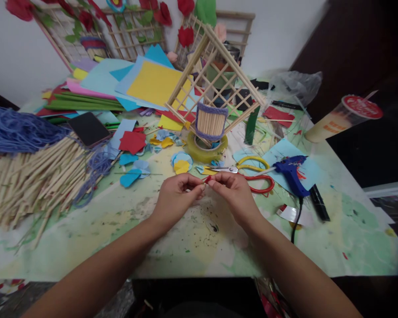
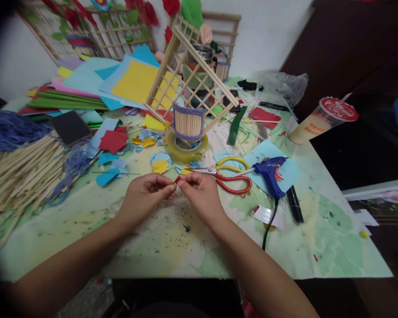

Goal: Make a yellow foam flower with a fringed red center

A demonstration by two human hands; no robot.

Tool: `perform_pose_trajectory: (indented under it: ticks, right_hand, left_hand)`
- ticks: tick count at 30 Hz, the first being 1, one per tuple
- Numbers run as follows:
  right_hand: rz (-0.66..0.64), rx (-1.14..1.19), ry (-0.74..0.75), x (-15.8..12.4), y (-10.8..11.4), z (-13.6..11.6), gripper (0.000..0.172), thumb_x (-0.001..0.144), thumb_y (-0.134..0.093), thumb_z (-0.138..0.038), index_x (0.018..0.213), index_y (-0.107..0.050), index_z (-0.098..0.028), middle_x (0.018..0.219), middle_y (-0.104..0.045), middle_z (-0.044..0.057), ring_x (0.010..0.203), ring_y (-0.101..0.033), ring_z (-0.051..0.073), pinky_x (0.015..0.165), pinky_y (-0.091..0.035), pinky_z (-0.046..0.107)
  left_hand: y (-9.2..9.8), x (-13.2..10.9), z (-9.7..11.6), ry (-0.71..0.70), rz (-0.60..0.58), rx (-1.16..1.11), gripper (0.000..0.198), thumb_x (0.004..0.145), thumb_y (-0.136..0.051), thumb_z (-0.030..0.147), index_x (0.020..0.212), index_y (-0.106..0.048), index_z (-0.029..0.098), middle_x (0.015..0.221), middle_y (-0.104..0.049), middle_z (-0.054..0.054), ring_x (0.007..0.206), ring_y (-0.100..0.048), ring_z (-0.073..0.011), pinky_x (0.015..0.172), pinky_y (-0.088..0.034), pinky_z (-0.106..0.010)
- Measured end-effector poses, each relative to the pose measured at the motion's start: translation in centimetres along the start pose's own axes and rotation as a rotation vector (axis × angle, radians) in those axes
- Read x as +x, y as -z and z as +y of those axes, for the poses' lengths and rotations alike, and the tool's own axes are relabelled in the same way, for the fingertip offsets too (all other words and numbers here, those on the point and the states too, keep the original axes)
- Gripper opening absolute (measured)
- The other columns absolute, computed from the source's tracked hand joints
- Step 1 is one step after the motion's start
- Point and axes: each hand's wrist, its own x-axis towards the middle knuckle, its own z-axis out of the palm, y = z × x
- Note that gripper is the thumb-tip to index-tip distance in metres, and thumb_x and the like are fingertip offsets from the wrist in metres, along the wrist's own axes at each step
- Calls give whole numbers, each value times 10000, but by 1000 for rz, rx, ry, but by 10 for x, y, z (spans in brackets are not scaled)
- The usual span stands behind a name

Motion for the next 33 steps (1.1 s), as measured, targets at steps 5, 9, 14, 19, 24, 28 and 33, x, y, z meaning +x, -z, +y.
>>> perform_pose_trajectory:
  ticks: [5, 9, 14, 19, 24, 28, 33]
  right_hand:
    - [13, -40, -5, -1, 0, -1, 165, 716, -628, -331, 711, -662, -170, 748, -666, 36, 705, -572, 149, 707, -453, 299]
    - [19, -32, 4, -2, -1, -3, 156, 710, -631, -331, 711, -660, -177, 765, -674, 38, 727, -586, 157, 726, -458, 311]
    - [27, -24, -11, -1, -1, -4, 128, 698, -640, -309, 701, -660, -183, 765, -687, 32, 728, -601, 157, 726, -462, 307]
    - [34, -27, -25, -2, -1, -4, 139, 687, -632, -303, 719, -662, -171, 770, -684, 43, 720, -600, 162, 729, -460, 318]
    - [44, 10, -21, -3, -3, -6, 113, 650, -638, -252, 718, -646, -162, 741, -663, 37, 713, -597, 158, 728, -465, 314]
    - [60, -55, -40, -3, -6, -8, 90, 629, -660, -223, 698, -640, -170, 707, -651, 23, 674, -587, 148, 694, -467, 304]
    - [80, -89, 10, 0, -3, -8, 64, 653, -653, -226, 638, -617, -175, 673, -619, 4, 654, -560, 135, 665, -452, 284]
  left_hand:
    - [0, 0, 0, -3, 22, 24, 117, 662, -699, 235, 715, -644, 146, 589, -638, 4, 534, -589, -95, 517, -490, -193]
    - [-1, 0, -2, -8, 25, 26, 123, 653, -708, 242, 702, -641, 152, 584, -637, 2, 531, -591, -105, 513, -487, -205]
    - [0, 2, -5, -38, 23, 60, 123, 652, -709, 255, 694, -647, 157, 598, -642, -6, 537, -591, -115, 507, -477, -213]
    - [0, 1, -5, -34, 32, 104, 147, 661, -706, 283, 699, -638, 158, 610, -643, -8, 553, -591, -120, 526, -476, -221]
    - [0, 1, -5, -33, 37, 126, 166, 666, -704, 302, 696, -626, 158, 595, -633, -3, 546, -584, -119, 515, -462, -215]
    - [0, 0, -5, -87, 49, 171, 142, 678, -691, 290, 683, -632, 162, 615, -638, -9, 567, -586, -121, 534, -463, -216]
    - [0, -2, -3, -137, 44, 193, 106, 680, -692, 262, 717, -659, 168, 679, -659, -16, 609, -598, -123, 565, -473, -215]
